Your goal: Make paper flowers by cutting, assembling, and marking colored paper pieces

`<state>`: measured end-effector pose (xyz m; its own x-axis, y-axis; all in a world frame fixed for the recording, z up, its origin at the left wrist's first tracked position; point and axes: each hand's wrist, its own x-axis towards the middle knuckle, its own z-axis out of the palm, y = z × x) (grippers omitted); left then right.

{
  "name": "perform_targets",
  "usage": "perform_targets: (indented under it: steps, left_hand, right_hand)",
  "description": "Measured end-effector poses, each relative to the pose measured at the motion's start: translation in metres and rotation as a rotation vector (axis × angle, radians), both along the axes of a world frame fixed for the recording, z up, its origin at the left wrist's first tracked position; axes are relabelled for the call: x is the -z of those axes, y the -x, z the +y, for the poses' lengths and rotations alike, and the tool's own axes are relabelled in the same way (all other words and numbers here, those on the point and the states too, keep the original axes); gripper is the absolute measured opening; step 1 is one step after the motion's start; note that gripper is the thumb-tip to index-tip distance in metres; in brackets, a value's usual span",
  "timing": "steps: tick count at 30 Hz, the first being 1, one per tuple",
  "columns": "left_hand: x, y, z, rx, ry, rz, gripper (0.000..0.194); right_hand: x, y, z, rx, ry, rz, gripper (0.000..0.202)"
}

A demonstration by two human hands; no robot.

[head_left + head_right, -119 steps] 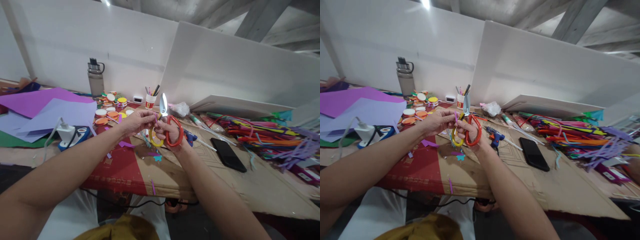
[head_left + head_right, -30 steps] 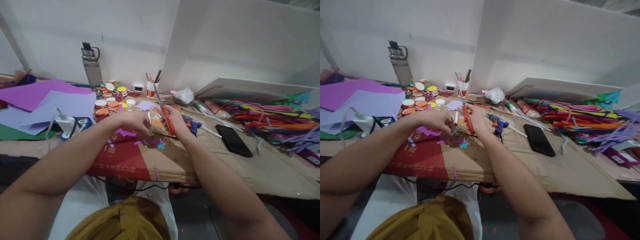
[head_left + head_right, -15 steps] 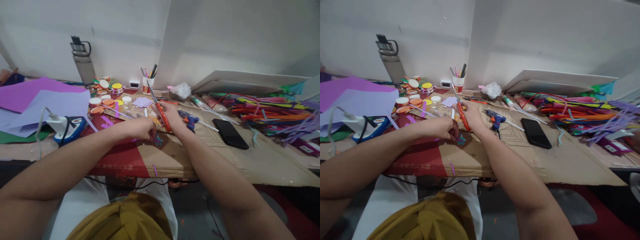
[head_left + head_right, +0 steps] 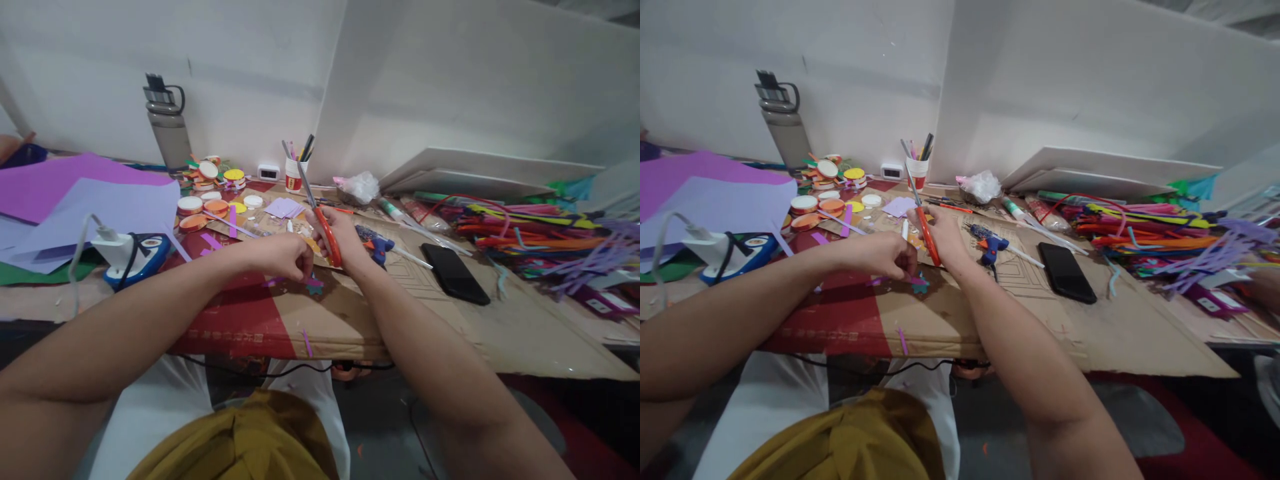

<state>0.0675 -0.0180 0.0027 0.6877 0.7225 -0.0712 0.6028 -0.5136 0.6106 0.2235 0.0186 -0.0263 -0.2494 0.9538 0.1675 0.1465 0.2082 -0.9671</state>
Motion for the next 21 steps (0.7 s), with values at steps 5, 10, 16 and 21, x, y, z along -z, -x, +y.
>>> perform_targets:
  steps: [5, 10, 16, 21]
  left_hand:
    - [-0.007, 0.016, 0.014, -0.18, 0.167, -0.37, 0.013]
    - [-0.005, 0.025, 0.022, -0.302, 0.4, -0.594, 0.01]
    - [-0.007, 0.025, 0.023, -0.359, 0.542, -0.694, 0.016]
    - [-0.006, 0.024, 0.024, -0.375, 0.575, -0.7, 0.017]
  right_hand:
    - [-0.01, 0.001, -0.005, -0.009, 0.017, 0.113, 0.046]
    - [-0.014, 0.002, -0.008, -0.014, 0.153, 0.238, 0.05]
    - [-0.01, 0.002, -0.005, -0.034, 0.18, 0.245, 0.047]
    - [-0.012, 0.003, -0.008, -0.029, 0.18, 0.229, 0.044]
